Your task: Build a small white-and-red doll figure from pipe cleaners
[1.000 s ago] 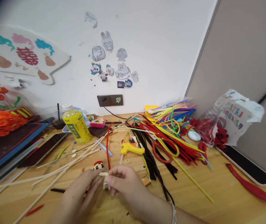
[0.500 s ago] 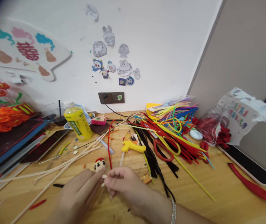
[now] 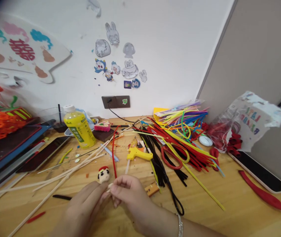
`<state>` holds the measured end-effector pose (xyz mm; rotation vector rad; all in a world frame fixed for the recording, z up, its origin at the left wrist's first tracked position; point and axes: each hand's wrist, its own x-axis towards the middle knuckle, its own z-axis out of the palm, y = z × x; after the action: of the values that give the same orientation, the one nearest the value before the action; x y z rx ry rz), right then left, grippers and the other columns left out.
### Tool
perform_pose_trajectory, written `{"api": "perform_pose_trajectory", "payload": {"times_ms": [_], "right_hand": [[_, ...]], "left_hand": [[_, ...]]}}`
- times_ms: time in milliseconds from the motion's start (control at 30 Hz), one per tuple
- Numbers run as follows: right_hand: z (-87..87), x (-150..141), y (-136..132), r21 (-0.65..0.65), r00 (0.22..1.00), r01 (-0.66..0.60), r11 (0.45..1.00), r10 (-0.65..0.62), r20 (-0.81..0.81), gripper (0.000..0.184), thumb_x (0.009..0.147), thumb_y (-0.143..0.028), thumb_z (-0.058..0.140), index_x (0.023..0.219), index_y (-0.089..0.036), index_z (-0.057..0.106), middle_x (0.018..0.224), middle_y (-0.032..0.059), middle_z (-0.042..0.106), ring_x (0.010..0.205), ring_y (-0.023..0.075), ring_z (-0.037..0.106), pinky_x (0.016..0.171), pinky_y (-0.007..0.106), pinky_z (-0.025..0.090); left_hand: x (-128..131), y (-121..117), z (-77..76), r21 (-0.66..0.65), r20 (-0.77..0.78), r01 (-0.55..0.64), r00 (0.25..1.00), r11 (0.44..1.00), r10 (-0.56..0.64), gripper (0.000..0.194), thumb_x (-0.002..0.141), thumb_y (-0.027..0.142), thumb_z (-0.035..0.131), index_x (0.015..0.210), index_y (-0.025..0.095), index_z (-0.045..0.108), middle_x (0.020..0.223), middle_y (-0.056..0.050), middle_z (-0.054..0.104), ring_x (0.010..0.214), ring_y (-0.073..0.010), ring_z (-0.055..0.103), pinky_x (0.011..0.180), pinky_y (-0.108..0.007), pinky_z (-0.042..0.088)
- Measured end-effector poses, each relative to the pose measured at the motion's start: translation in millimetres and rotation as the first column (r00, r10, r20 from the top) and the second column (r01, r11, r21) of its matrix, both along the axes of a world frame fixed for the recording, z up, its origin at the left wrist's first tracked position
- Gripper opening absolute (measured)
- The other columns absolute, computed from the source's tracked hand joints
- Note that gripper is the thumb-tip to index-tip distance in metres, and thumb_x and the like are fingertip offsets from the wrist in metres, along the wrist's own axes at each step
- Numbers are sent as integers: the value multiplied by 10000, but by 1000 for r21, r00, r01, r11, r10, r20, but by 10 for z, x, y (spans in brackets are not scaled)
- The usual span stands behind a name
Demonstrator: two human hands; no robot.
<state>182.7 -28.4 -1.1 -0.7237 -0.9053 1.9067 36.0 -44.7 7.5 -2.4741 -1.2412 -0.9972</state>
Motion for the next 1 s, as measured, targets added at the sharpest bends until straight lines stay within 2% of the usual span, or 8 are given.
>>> {"api": "perform_pose_trajectory", "payload": {"times_ms": [167,300,500,700,867,1000], "right_hand": [[-21,9,39,-6,998,-68,998,68,1,216,651,-308,711,669,-128,593,584,-13,571,506,74,461,537,216,334],[-19,19,63,-1,996,-86,996,86,23,161,644,-263,685,650,-133,591,562,-24,559,498,70,458,532,214,327],[85,27,46,58,992,-34,998,26,122,331,600,-416,742,658,-152,551,573,-32,529,543,85,452,561,229,346],[66,27,32,178,973,-17,984,-25,231,403,622,-520,704,688,-164,528,619,-37,486,595,98,429,583,232,333],[24,33,25,228,961,-65,972,0,275,366,674,-499,659,709,-162,519,659,-23,493,629,109,445,608,239,354],[-7,33,15,290,943,-65,955,-37,332,296,731,-447,620,721,-170,518,653,-30,478,619,107,433,587,230,345]], "left_hand": [[31,-28,44,-14,100,-17,995,1000,18,269,938,273,325,870,187,571,662,-22,672,580,-125,654,539,-181,507],[51,-46,75,-118,196,0,980,993,23,255,929,315,361,806,217,562,608,22,657,525,-102,638,508,-150,496],[26,-63,47,-263,293,62,956,963,18,199,910,302,406,815,229,566,638,23,657,549,-108,630,521,-157,493],[13,-53,42,-244,308,60,951,968,19,148,894,266,442,806,240,558,642,49,644,557,-89,624,533,-134,483],[5,-49,29,-240,296,49,955,970,25,113,882,234,458,816,238,551,665,42,648,581,-95,631,553,-144,486],[4,-52,49,-244,316,50,948,968,31,100,869,220,474,807,239,550,648,55,639,561,-84,623,543,-134,481]]}}
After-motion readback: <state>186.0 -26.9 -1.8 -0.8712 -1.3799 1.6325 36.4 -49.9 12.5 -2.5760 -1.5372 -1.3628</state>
